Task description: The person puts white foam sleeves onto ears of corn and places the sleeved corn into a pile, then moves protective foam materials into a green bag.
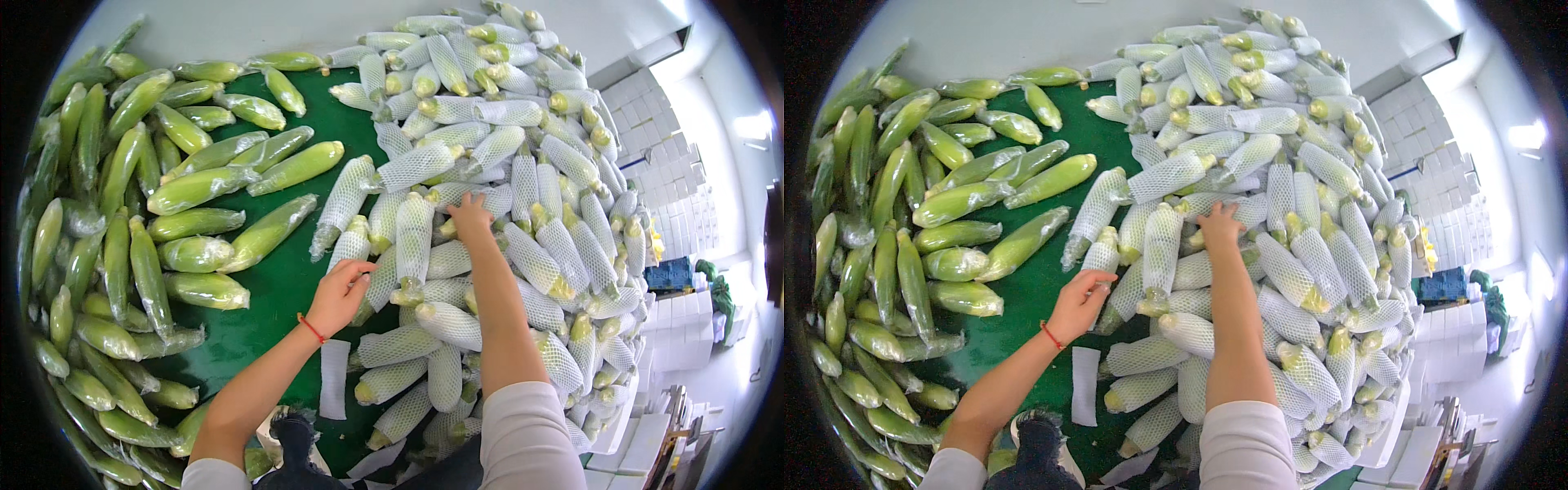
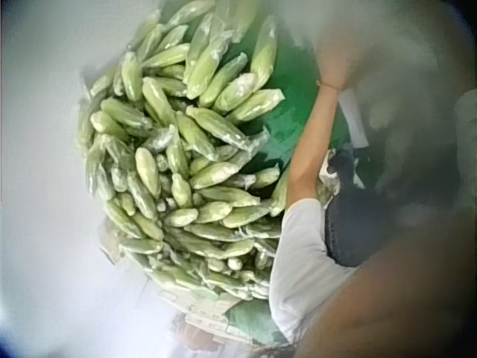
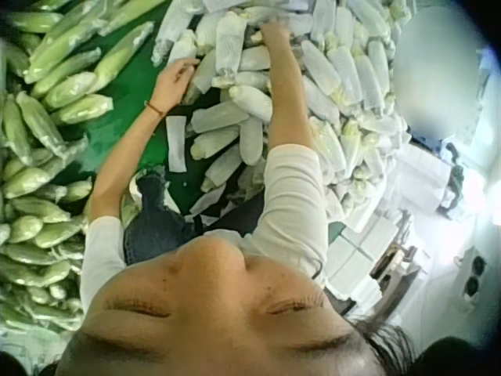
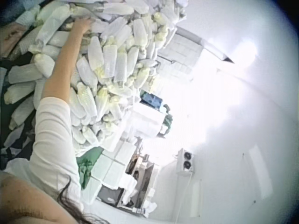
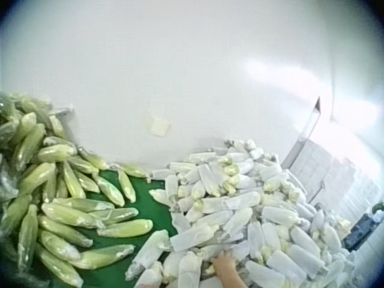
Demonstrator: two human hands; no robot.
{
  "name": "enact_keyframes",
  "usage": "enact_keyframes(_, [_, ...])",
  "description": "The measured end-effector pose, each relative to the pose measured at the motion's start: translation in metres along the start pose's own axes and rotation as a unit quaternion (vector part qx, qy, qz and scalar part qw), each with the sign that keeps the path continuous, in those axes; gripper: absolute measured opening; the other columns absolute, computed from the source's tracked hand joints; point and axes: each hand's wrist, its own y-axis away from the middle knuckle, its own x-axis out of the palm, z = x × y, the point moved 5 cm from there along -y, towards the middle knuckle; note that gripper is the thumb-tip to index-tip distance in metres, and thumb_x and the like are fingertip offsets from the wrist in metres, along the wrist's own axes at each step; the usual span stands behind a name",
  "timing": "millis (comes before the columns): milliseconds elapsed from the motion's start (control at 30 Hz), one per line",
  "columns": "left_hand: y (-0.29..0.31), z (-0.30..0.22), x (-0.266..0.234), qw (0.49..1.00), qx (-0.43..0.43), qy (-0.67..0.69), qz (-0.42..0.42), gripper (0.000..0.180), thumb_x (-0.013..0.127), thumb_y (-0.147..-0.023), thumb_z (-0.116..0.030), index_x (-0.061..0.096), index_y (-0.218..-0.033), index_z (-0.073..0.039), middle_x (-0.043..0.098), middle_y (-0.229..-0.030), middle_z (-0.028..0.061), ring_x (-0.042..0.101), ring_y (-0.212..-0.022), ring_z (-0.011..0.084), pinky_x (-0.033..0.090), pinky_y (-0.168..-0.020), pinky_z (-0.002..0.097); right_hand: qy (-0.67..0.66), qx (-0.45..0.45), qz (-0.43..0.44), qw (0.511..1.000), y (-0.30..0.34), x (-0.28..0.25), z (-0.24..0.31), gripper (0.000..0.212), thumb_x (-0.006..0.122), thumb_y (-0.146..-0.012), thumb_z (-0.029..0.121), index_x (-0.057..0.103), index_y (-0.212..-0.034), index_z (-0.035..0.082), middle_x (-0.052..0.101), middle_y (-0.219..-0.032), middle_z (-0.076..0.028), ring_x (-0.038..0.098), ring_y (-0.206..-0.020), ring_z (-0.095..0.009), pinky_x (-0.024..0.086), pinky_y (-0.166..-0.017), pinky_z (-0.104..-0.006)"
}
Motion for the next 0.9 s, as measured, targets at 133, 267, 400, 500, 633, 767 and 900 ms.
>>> enact_keyframes(133, [0.032,0.001,-0.056,0.996,-0.071,0.048,-0.032,0.018,0.048,-0.094,-0.009,0.061,-0.105,-0.005,0.06,-0.096,0.0022,0.058,-0.08,0.0099,0.048,-0.071,0.0239,-0.157,-0.036,-0.251,0.954,0.039,-0.019,-0.039,0.054,0.072,-0.074,0.025,0.051,-0.123,0.016,0.043,-0.134,-0.016,0.041,-0.124,-0.036,0.051,-0.084,-0.0451])
enact_keyframes(267, [0.039,-0.004,-0.044,0.947,-0.195,0.254,0.001,0.022,0.047,-0.095,-0.013,0.055,-0.114,-0.008,0.061,-0.1,0.0044,0.058,-0.084,0.0112,0.048,-0.074,0.0248,-0.549,0.099,-0.371,0.742,0.093,-0.027,-0.135,0.055,0.072,-0.069,0.02,0.052,-0.117,0.006,0.057,-0.115,-0.014,0.057,-0.103,-0.028,0.048,-0.084,-0.0386])
enact_keyframes(400, [0.041,-0.016,-0.001,0.84,-0.309,0.443,0.056,0.051,0.05,-0.094,-0.039,0.033,-0.137,-0.016,0.056,-0.117,0.0112,0.056,-0.101,0.0209,0.048,-0.086,0.0354,-0.476,-0.115,-0.533,0.689,0.207,-0.055,-0.061,0.052,0.066,-0.076,0.018,0.048,-0.123,0.005,0.053,-0.122,-0.011,0.055,-0.108,-0.025,0.048,-0.087,-0.0345])
enact_keyframes(500, [0.046,-0.042,0.033,0.736,-0.309,0.599,0.07,0.072,0.043,-0.09,-0.058,0.021,-0.145,-0.017,0.049,-0.127,0.0162,0.046,-0.12,0.0315,0.039,-0.1,0.0455,-0.692,-0.237,-0.246,0.636,0.278,-0.038,0.008,0.049,0.068,-0.073,0.014,0.054,-0.12,0.014,0.05,-0.128,-0.011,0.048,-0.115,-0.029,0.043,-0.095,-0.0401])
enact_keyframes(633, [0.083,-0.048,0.063,0.706,-0.317,0.628,0.075,0.069,0.031,-0.093,-0.055,0.034,-0.137,-0.002,0.047,-0.132,0.0168,0.048,-0.12,0.0325,0.039,-0.101,0.046,-0.389,-0.372,-0.394,0.745,0.348,-0.063,0.068,0.047,0.072,-0.061,0.009,0.064,-0.104,0.025,0.049,-0.12,-0.005,0.047,-0.103,-0.031,0.043,-0.087,-0.04])
enact_keyframes(767, [0.104,-0.032,0.064,0.712,-0.342,0.612,0.038,0.063,0.033,-0.093,-0.049,0.037,-0.134,-0.001,0.053,-0.125,0.0196,0.055,-0.111,0.0354,0.041,-0.099,0.0451,-0.372,-0.373,-0.409,0.746,0.344,-0.045,0.091,0.05,0.075,-0.059,0.009,0.064,-0.104,0.028,0.047,-0.112,-0.004,0.047,-0.098,-0.029,0.044,-0.084,-0.0368])
enact_keyframes(900, [0.1,-0.037,0.04,0.748,-0.275,0.603,0.021,0.051,0.053,-0.09,-0.014,0.03,-0.135,-0.007,0.055,-0.116,0.0109,0.058,-0.104,0.0233,0.052,-0.086,0.0386,-0.419,-0.433,-0.292,0.742,0.344,-0.038,0.088,0.065,0.068,-0.071,0.018,0.047,-0.131,0.03,0.043,-0.122,-0.005,0.047,-0.104,-0.027,0.042,-0.091,-0.0396])
